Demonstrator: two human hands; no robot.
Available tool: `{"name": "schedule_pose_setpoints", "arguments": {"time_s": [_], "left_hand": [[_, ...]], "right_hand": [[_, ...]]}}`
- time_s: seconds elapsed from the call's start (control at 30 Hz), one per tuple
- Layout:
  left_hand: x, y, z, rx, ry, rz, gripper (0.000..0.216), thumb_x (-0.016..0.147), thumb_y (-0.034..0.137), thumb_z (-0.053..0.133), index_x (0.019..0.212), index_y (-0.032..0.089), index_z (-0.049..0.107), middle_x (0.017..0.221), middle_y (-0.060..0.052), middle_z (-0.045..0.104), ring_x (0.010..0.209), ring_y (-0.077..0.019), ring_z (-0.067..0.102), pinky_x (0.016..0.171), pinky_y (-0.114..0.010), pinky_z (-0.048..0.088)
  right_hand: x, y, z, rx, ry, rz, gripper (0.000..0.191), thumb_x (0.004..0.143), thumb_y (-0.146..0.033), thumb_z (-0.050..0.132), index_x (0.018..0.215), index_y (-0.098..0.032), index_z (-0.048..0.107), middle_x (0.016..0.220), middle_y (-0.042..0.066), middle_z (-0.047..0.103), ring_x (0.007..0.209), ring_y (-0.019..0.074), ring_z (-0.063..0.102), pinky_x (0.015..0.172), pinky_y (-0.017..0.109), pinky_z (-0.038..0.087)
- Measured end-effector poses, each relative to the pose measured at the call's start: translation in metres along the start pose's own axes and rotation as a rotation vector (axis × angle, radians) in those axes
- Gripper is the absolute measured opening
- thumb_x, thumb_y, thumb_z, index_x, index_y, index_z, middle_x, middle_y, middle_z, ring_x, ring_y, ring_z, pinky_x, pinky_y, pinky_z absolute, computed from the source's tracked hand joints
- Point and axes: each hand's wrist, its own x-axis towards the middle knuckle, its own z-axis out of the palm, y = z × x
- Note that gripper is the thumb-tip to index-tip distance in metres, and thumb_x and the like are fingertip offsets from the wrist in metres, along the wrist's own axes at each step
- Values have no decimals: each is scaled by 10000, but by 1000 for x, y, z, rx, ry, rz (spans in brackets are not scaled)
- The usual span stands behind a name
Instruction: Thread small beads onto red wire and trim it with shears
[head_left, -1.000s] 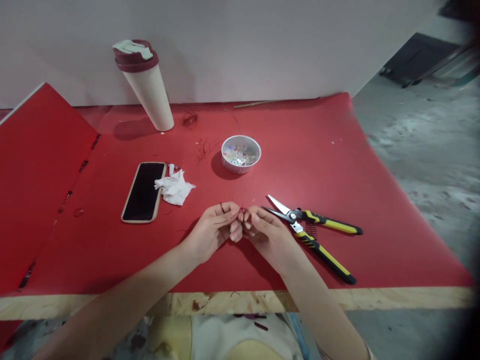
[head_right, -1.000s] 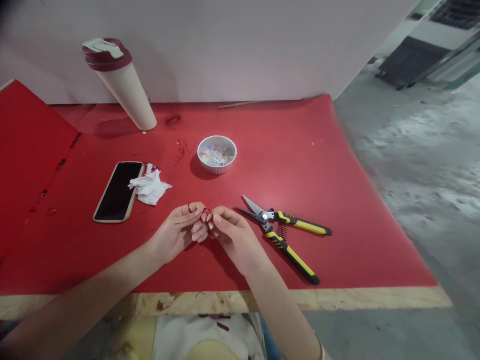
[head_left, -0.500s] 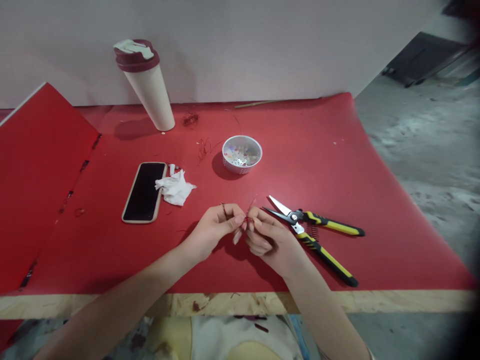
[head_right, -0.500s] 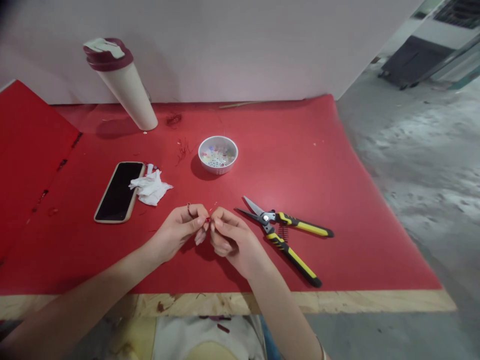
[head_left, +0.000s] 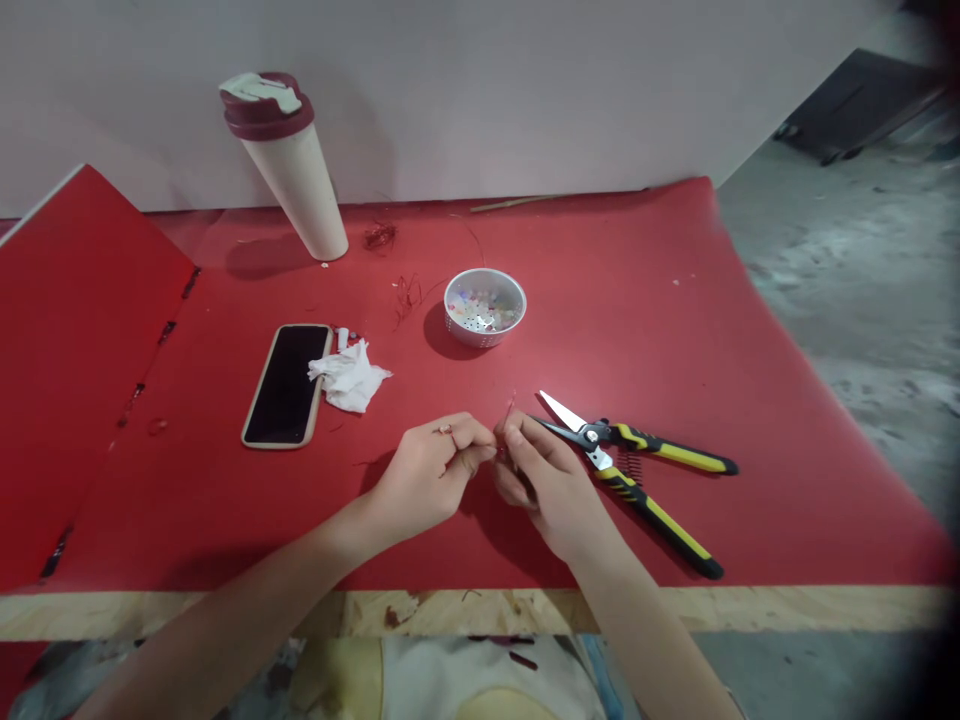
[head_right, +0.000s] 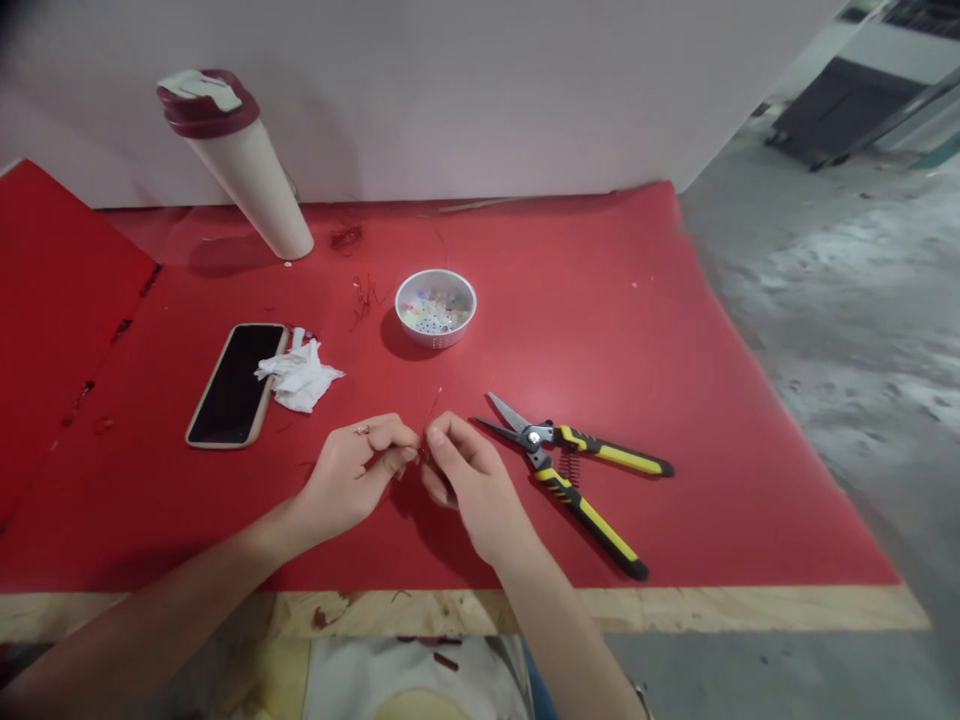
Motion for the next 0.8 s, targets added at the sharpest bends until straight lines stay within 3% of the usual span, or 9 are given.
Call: {"name": "schedule_pose_setpoints", "arguments": {"time_s": [0.13, 0.4, 0.8], "left_hand": [[-1, 0, 0, 63, 12, 41, 177, 857, 114, 435, 700, 174, 488, 638, 36, 493, 613, -73, 484, 596, -175, 383], [-2, -6, 2, 170, 25, 192, 155, 852, 96, 431, 731, 181, 477, 636, 39, 455, 583, -73, 446, 587, -176, 389], [2, -2, -1, -25, -15, -31, 206, 882, 192, 427, 685, 178, 486, 615, 35, 459, 582, -81, 464, 590, -201, 386]], "right_hand": [[0, 1, 2, -146, 103, -95, 311, 848, -407, 536, 655, -184, 439, 487, -86, 334, 428, 44, 250, 416, 202, 175], [2, 1, -1, 32, 16, 9, 312, 805, -393, 594, 633, -183, 440, 480, -104, 221, 420, 40, 152, 408, 207, 119], [-2, -5, 0, 140, -29, 77, 254, 849, -385, 518, 704, -183, 469, 436, -86, 329, 406, 51, 220, 415, 205, 157]]}}
